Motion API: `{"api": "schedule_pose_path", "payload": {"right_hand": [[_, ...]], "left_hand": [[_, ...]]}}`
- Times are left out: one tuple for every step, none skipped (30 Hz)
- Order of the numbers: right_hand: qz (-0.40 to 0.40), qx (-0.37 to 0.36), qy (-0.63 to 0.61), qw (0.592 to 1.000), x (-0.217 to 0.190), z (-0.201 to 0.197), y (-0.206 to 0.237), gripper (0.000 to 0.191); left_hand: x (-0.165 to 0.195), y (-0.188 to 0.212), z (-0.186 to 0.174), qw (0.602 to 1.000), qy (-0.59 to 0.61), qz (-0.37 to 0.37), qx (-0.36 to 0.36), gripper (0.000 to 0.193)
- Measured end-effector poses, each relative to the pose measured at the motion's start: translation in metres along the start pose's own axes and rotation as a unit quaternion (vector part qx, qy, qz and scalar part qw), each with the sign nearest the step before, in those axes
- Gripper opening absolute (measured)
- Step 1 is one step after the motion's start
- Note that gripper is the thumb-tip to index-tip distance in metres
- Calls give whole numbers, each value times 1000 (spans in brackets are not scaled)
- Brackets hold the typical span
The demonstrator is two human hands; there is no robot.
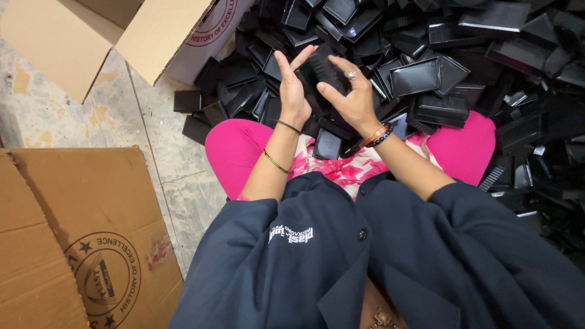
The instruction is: The person sits on the floor and repeatedly picks up small black plastic cases from a large pile. They open each case, inspect the interior, and place it back into the pile. Cardboard boxes are visible nearby.
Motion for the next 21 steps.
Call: {"api": "schedule_pose_path", "payload": {"right_hand": [[2, -10, 7, 1000, 0, 0, -1, 55], [-4, -17, 5, 1000, 0, 0, 0, 55], [-10, -24, 3, 1000, -1, 1, 1, 55], [-16, -32, 0, 999, -1, 3, 3, 55], [-13, -34, 6, 999, -1, 4, 6, 55], [-11, -36, 11, 999, -1, 5, 9, 55], [-9, -39, 17, 999, -1, 5, 12, 55], [-22, -44, 33, 998, -2, 6, 15, 56], [-34, -48, 48, 997, -4, 6, 20, 57], [-47, -52, 64, 996, -5, 5, 24, 58], [-89, -75, 78, 990, -7, 3, 27, 69], [-132, -98, 91, 982, -8, 0, 28, 80], [-173, -122, 104, 972, -9, -2, 29, 91], [-165, -120, 121, 971, -9, -5, 28, 81], [-158, -118, 139, 971, -9, -9, 23, 71], [-151, -116, 156, 969, -9, -11, 20, 62], [-37, -116, 135, 983, -8, -13, 19, 56], [75, -116, 114, 984, -7, -15, 17, 50], [187, -117, 91, 971, -7, -15, 18, 46], [208, -118, -18, 971, -8, -15, 19, 46], [227, -116, -127, 959, -10, -13, 22, 46]], "left_hand": [[1, 0, 1, 1000, -9, -6, 9, 85], [0, 1, 1, 1000, -18, -12, 17, 85], [-2, 1, 2, 999, -26, -18, 27, 85], [-4, 1, 1, 999, -32, -15, 34, 85], [-7, -1, 0, 998, -39, -12, 42, 85], [-10, -3, -2, 998, -44, -9, 50, 85], [-12, -6, -5, 997, -55, -9, 60, 87], [-15, -10, -8, 995, -67, -9, 69, 89], [-17, -14, -12, 994, -79, -10, 78, 91], [-19, -18, -16, 994, -45, -42, 87, 92], [-20, -22, -20, 993, -10, -74, 95, 93], [-21, -24, -22, 989, 24, -106, 103, 94], [-22, -25, -23, 984, 48, -132, 108, 93], [-21, -25, -23, 978, 73, -158, 115, 92], [-20, -22, -22, 970, 99, -184, 121, 90], [-16, -19, -20, 980, 79, -147, 110, 84], [-12, -13, -17, 987, 59, -110, 99, 78], [-7, -6, -13, 993, 40, -72, 86, 72], [1, 2, -10, 994, -101, 12, 39, 62], [8, 10, -6, 966, -240, 94, -8, 54], [17, 18, -3, 910, -372, 174, -53, 50]]}}
Point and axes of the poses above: each hand's wrist, its own y-axis away from the middle knuckle, its own z-axis out of the palm, x = y × z, the point moved 1 cm from there along -y, towards the middle knuckle, and after that the axes turned 5 degrees about x, right-handed, at the moved point
